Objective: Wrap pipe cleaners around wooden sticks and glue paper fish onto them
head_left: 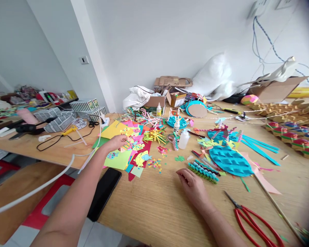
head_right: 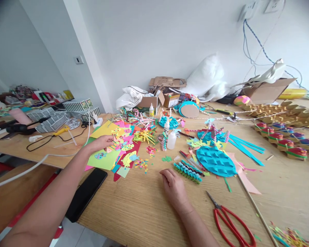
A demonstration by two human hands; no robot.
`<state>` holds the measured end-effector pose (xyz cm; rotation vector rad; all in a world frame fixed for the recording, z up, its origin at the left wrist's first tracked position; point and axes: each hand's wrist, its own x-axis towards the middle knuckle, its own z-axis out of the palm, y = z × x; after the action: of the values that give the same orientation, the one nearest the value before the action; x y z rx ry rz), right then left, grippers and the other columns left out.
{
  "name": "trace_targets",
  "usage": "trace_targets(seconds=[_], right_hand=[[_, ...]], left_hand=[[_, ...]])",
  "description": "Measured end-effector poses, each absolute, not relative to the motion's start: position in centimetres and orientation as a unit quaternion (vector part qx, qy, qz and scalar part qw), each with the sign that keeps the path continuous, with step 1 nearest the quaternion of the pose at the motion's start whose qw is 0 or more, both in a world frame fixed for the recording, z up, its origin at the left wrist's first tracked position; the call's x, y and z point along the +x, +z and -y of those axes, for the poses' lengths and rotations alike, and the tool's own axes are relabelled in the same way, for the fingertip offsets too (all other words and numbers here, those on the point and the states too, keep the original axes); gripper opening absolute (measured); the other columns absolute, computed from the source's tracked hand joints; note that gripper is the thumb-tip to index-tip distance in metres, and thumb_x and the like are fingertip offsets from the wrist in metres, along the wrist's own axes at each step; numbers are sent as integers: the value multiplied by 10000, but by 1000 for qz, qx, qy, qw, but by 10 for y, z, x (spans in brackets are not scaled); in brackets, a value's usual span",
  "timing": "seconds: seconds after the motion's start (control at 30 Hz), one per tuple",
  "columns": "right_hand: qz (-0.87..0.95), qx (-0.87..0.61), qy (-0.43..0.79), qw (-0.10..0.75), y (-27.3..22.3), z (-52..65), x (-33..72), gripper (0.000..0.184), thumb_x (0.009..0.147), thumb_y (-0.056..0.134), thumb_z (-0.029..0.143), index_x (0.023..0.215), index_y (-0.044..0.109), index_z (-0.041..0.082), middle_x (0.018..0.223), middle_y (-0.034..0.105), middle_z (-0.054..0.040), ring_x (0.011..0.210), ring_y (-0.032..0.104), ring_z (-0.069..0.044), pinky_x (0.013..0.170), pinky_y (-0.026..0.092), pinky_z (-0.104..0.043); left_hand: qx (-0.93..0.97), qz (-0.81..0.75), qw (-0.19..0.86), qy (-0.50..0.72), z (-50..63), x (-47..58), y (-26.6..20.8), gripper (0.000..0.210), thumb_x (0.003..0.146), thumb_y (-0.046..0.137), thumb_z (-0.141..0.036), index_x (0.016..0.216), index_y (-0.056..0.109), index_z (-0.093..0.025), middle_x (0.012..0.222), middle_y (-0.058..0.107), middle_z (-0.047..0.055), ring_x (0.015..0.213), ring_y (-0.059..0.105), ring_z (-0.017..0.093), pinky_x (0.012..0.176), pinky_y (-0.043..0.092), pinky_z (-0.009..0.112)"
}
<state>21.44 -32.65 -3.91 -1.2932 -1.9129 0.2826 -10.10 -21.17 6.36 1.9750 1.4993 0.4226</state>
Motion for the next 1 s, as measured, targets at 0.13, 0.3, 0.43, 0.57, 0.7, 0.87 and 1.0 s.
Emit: trace_targets(seconds=[0.13,0.3,0.43,0.57,0.7,0.87,1.0], right_hand=[[741,-515,143,406,-40,325,214,189,801,401,211,757,582,184,752,638,-62,694,590,-171,623,460,-276],[653,-550,286,435,-35,325,210,161,750,474,292,785,585,180,727,642,-49,636,584,-170,581,445,-285],[520,-494,530,452,-13,336,202,246,735,523,403,785,563,166,739,618,-37,551,540,-115,467,378,-220],[418,-389,675,467,13,350,194,283,763,521,435,789,570,157,750,602,-25,565,527,-80,462,333,-182],[353,-349,717,490,18,354,190,240,731,591,388,732,555,150,577,546,19,494,466,-56,445,296,-166],[315,-375,708,509,15,352,191,247,645,675,355,662,540,148,495,519,38,426,407,-45,413,265,-165],[294,-381,708,517,15,350,192,251,601,705,335,681,554,152,480,516,48,404,403,-39,394,260,-156]], left_hand=[[702,-544,399,227,223,-87,66,182,695,499,-334,722,465,-157,605,361,-51,479,415,61,441,415,192],[622,-470,504,371,247,-42,60,176,666,586,-294,692,501,-142,640,446,-36,528,473,61,498,451,197],[673,-424,395,459,279,-3,53,78,714,559,-211,763,582,-154,721,581,14,680,571,123,643,490,257],[824,-309,194,434,312,20,42,155,786,481,-136,850,608,-197,977,612,64,945,561,159,822,463,294],[876,-229,98,413,326,29,24,212,814,425,-98,944,567,-188,1039,587,91,1027,533,154,874,451,290],[885,-213,49,412,326,29,14,283,807,433,-85,1054,492,-208,1084,555,88,1087,488,171,907,434,343],[867,-246,21,432,324,31,21,298,789,467,-79,1046,516,-222,1063,549,85,1078,478,180,880,440,357]])
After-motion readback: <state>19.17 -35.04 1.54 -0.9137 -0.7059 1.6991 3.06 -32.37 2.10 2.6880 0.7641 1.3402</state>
